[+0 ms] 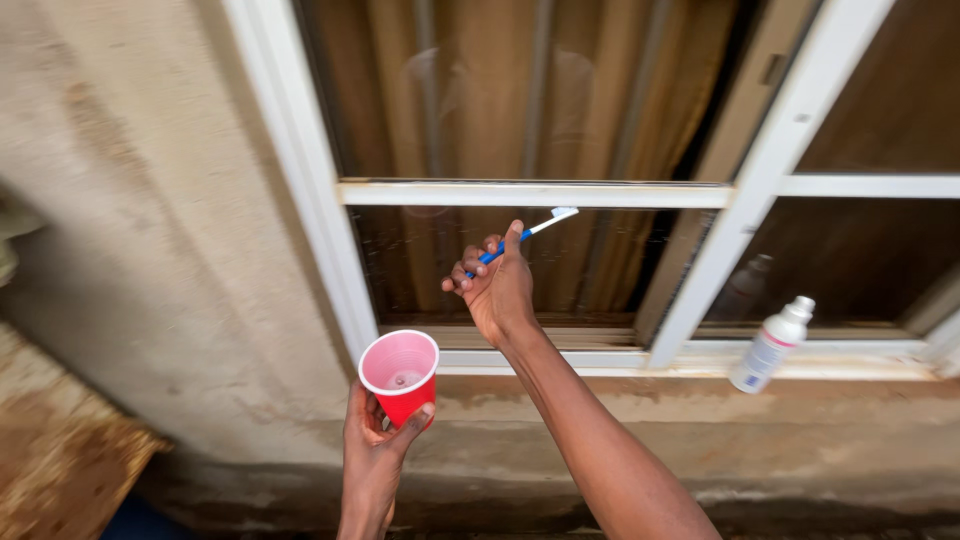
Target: The person cleans a window by spraying liquid from a bottle onto the frame and glass, dipping a toothbrush into a cup containing liquid, and scrubbing the window frame and tracks with the toothbrush.
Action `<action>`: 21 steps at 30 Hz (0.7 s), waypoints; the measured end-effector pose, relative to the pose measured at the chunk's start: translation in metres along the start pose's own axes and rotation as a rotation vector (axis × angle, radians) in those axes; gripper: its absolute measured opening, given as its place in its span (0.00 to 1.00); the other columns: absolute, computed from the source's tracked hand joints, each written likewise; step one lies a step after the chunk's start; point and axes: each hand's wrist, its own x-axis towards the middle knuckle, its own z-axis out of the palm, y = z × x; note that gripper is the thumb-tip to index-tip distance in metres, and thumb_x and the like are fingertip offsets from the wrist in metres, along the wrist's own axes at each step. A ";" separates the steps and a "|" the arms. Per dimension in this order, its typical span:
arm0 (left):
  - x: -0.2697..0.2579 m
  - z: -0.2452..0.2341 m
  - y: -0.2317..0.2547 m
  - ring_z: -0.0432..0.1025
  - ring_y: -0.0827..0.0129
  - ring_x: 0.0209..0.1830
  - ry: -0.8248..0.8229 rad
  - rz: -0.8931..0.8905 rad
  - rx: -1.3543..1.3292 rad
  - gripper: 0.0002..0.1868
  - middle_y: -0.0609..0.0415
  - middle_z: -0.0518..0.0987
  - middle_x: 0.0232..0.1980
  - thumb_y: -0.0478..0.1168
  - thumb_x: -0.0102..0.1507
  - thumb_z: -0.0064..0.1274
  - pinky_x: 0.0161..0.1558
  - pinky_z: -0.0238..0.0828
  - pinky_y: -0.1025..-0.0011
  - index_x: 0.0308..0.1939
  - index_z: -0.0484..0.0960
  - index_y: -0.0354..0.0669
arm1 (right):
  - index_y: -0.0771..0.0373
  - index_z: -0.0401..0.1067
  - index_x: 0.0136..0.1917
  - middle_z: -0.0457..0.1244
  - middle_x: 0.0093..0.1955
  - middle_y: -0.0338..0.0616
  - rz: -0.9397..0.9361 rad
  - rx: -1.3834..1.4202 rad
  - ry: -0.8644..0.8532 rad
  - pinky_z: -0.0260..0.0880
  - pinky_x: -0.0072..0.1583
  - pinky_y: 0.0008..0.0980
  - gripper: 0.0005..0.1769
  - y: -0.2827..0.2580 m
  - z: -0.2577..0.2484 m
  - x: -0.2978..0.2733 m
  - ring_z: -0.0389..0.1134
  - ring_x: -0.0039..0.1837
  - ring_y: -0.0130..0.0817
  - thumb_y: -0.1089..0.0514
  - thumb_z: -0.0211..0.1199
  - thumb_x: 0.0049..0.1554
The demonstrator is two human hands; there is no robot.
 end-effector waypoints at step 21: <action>-0.020 -0.125 0.018 0.75 0.68 0.55 0.254 0.040 0.014 0.36 0.49 0.79 0.55 0.27 0.52 0.64 0.54 0.75 0.67 0.64 0.69 0.38 | 0.55 0.55 0.35 0.44 0.25 0.32 0.145 -0.933 0.015 0.42 0.25 0.29 0.29 0.156 0.020 0.022 0.43 0.24 0.25 0.32 0.44 0.66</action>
